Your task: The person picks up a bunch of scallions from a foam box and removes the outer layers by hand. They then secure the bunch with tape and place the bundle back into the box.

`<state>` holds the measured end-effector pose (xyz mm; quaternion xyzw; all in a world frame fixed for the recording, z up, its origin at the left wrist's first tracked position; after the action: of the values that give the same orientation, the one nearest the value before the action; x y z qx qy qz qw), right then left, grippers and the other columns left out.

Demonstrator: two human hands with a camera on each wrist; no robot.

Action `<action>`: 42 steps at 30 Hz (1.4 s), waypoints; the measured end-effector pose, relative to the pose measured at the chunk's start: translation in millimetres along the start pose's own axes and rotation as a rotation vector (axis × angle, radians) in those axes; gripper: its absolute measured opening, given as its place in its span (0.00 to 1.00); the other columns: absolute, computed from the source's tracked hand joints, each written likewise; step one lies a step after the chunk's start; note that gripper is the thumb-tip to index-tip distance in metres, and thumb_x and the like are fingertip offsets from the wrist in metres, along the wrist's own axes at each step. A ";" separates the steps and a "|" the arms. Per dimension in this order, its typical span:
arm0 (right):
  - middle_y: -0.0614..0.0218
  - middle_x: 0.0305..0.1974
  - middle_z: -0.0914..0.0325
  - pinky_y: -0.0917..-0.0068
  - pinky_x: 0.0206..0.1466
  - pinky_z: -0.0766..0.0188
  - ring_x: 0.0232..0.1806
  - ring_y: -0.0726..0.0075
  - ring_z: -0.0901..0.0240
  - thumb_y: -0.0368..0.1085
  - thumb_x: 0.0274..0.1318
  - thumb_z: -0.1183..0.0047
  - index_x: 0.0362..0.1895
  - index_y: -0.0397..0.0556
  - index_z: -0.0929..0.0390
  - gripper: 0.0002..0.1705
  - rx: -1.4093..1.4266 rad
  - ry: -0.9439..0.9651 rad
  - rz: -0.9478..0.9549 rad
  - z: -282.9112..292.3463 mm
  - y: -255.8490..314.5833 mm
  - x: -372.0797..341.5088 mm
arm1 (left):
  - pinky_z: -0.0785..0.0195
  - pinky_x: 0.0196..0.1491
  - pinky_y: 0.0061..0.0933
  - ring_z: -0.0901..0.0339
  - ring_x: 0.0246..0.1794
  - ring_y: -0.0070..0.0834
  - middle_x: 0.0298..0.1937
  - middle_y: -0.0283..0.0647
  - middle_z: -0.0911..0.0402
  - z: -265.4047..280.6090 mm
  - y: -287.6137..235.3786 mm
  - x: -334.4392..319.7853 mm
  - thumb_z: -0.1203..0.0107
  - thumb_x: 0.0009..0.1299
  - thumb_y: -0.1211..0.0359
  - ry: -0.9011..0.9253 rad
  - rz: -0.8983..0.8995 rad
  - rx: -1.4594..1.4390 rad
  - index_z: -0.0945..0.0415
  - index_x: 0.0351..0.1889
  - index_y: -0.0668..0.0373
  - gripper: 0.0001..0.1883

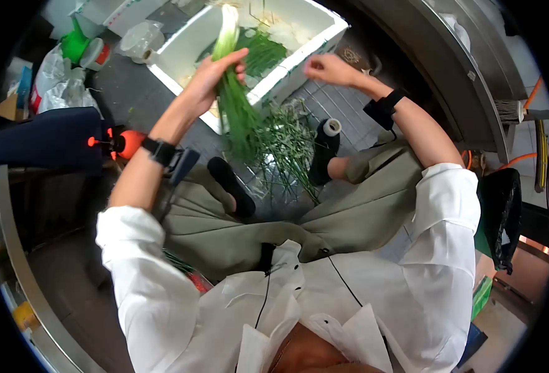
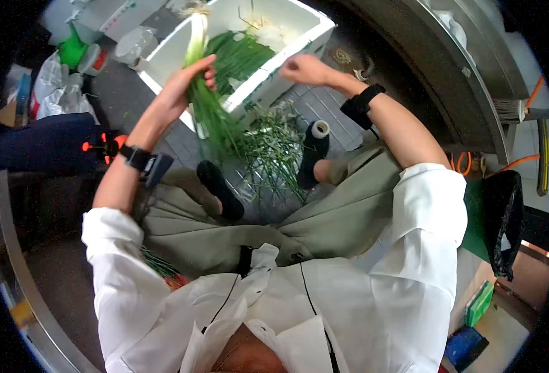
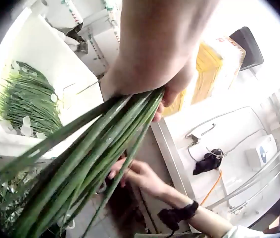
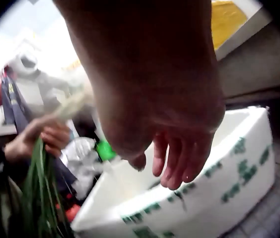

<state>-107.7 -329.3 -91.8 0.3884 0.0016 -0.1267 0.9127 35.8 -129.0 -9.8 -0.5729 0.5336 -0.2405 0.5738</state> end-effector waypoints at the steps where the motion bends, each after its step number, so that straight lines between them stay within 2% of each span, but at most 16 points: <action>1: 0.57 0.31 0.16 0.62 0.36 0.25 0.32 0.59 0.19 0.51 0.61 0.43 0.43 0.44 0.17 0.21 -0.127 0.090 -0.020 -24.9 -35.6 -14.0 | 0.29 0.35 0.22 0.26 0.26 0.18 0.26 0.29 0.26 2.6 -0.2 -5.7 0.37 0.70 0.57 -0.029 -0.009 0.071 0.27 0.29 0.54 0.15; 4: 0.56 0.35 0.16 0.55 0.43 0.26 0.37 0.52 0.21 0.51 0.59 0.42 0.35 0.47 0.18 0.19 -0.385 0.379 -0.155 -106.0 -147.0 -73.5 | 0.32 0.33 0.22 0.26 0.27 0.18 0.25 0.29 0.27 5.8 -3.0 -15.2 0.38 0.70 0.55 -0.086 -0.034 0.250 0.27 0.30 0.55 0.16; 6: 0.53 0.40 0.17 0.49 0.52 0.29 0.50 0.45 0.25 0.55 0.57 0.42 0.35 0.47 0.17 0.23 -0.433 0.475 -0.355 -148.9 -207.1 -111.5 | 0.31 0.34 0.22 0.25 0.31 0.19 0.28 0.31 0.25 2.3 -2.8 -16.7 0.36 0.68 0.55 -0.083 -0.033 0.284 0.26 0.35 0.57 0.17; 10: 0.49 0.43 0.18 0.48 0.57 0.32 0.59 0.41 0.33 0.58 0.55 0.40 0.37 0.47 0.16 0.25 -0.434 0.338 -0.581 -178.4 -253.5 -133.1 | 0.31 0.40 0.25 0.25 0.36 0.20 0.33 0.32 0.24 5.4 4.9 -12.3 0.39 0.71 0.55 -0.082 0.026 0.357 0.25 0.38 0.59 0.17; 12: 0.38 0.63 0.36 0.47 0.58 0.29 0.63 0.36 0.35 0.63 0.55 0.41 0.49 0.48 0.18 0.32 -0.391 0.387 -0.785 -177.2 -259.8 -136.3 | 0.28 0.44 0.27 0.23 0.40 0.22 0.36 0.34 0.21 7.1 14.3 -8.3 0.38 0.70 0.56 -0.062 0.076 0.235 0.25 0.43 0.61 0.18; 13: 0.38 0.63 0.36 0.47 0.58 0.29 0.63 0.36 0.35 0.63 0.55 0.41 0.49 0.48 0.18 0.32 -0.390 0.392 -0.786 -173.5 -247.5 -134.1 | 0.27 0.46 0.27 0.21 0.41 0.24 0.37 0.35 0.21 8.1 19.3 -5.4 0.37 0.69 0.56 -0.038 0.112 0.222 0.26 0.45 0.61 0.18; 15: 0.39 0.59 0.32 0.49 0.57 0.28 0.58 0.37 0.31 0.62 0.52 0.38 0.46 0.48 0.17 0.31 -0.314 0.150 -0.781 -157.7 -218.9 -130.0 | 0.27 0.46 0.27 0.21 0.40 0.24 0.36 0.35 0.21 9.9 24.8 -3.1 0.37 0.69 0.57 -0.031 0.165 0.217 0.25 0.45 0.61 0.19; 22: 0.49 0.42 0.21 0.54 0.49 0.26 0.46 0.48 0.22 0.51 0.53 0.36 0.35 0.47 0.19 0.20 -0.273 0.061 -0.639 -166.8 -225.1 -115.0 | 0.31 0.35 0.20 0.24 0.33 0.19 0.31 0.31 0.24 2.7 34.9 -1.7 0.37 0.69 0.58 -0.040 0.124 0.234 0.26 0.43 0.60 0.17; 24: 0.57 0.33 0.20 0.58 0.46 0.26 0.41 0.57 0.21 0.46 0.54 0.39 0.33 0.47 0.23 0.15 0.090 0.075 -0.503 -160.3 -210.7 -97.7 | 0.31 0.35 0.20 0.24 0.33 0.18 0.31 0.32 0.24 5.1 40.3 -1.3 0.35 0.67 0.56 -0.052 0.174 0.238 0.26 0.44 0.61 0.19; 25: 0.59 0.45 0.22 0.64 0.50 0.28 0.46 0.64 0.26 0.41 0.58 0.43 0.37 0.47 0.27 0.12 0.210 0.070 -0.510 -140.7 -177.1 -90.5 | 0.30 0.36 0.20 0.24 0.33 0.19 0.31 0.32 0.24 7.7 43.7 -0.3 0.34 0.66 0.55 -0.056 0.185 0.244 0.26 0.45 0.62 0.22; 26: 0.59 0.45 0.22 0.64 0.50 0.28 0.46 0.64 0.26 0.41 0.58 0.43 0.37 0.47 0.27 0.12 0.196 0.075 -0.494 -121.0 -146.7 -82.0 | 0.30 0.36 0.20 0.24 0.33 0.19 0.31 0.32 0.24 9.2 44.5 0.5 0.34 0.66 0.55 -0.071 0.171 0.237 0.26 0.45 0.62 0.22; 28: 0.58 0.60 0.31 0.66 0.58 0.32 0.56 0.64 0.31 0.37 0.62 0.47 0.43 0.47 0.29 0.10 0.504 0.205 -0.158 -92.9 -57.2 -57.8 | 0.27 0.38 0.20 0.24 0.32 0.19 0.33 0.34 0.22 3.8 49.6 3.1 0.34 0.66 0.53 -0.027 0.206 0.160 0.26 0.46 0.63 0.23; 30: 0.59 0.70 0.43 0.64 0.64 0.37 0.64 0.63 0.37 0.35 0.64 0.50 0.46 0.46 0.30 0.09 0.487 0.321 -0.067 -53.5 32.2 -51.0 | 0.26 0.37 0.20 0.22 0.33 0.19 0.39 0.38 0.20 -3.8 55.5 7.4 0.33 0.65 0.54 0.063 0.212 0.150 0.25 0.48 0.64 0.24; 33: 0.57 0.73 0.46 0.60 0.69 0.42 0.69 0.62 0.42 0.37 0.65 0.49 0.48 0.44 0.29 0.12 0.380 0.352 0.109 -17.0 108.0 -50.2 | 0.27 0.37 0.19 0.22 0.34 0.18 0.39 0.36 0.19 -18.5 50.1 6.6 0.33 0.66 0.58 0.080 0.106 0.125 0.23 0.51 0.65 0.23; 36: 0.55 0.71 0.42 0.58 0.70 0.42 0.71 0.58 0.44 0.34 0.63 0.47 0.50 0.44 0.26 0.13 0.201 0.335 0.290 5.1 146.7 -54.5 | 0.28 0.35 0.18 0.23 0.34 0.16 0.40 0.34 0.18 -22.5 38.8 3.3 0.32 0.65 0.57 0.069 0.046 0.149 0.21 0.52 0.62 0.23; 42: 0.54 0.68 0.37 0.55 0.72 0.46 0.72 0.55 0.44 0.33 0.61 0.47 0.47 0.44 0.25 0.12 0.226 0.362 0.274 6.6 163.8 -53.2 | 0.30 0.37 0.22 0.23 0.30 0.17 0.35 0.34 0.17 -31.7 26.7 -4.1 0.30 0.62 0.63 0.152 0.022 0.213 0.17 0.42 0.62 0.16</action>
<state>-121.8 -212.7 34.3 0.5010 0.0981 0.0706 0.8570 -2.6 -132.0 -25.7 -0.4828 0.5534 -0.3322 0.5918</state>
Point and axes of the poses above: each hand's wrist, its own x-axis towards the middle knuckle, its own z-axis out of the back of the hand, y = z × x, the point moved 9 cm from there along x, towards the middle knuckle
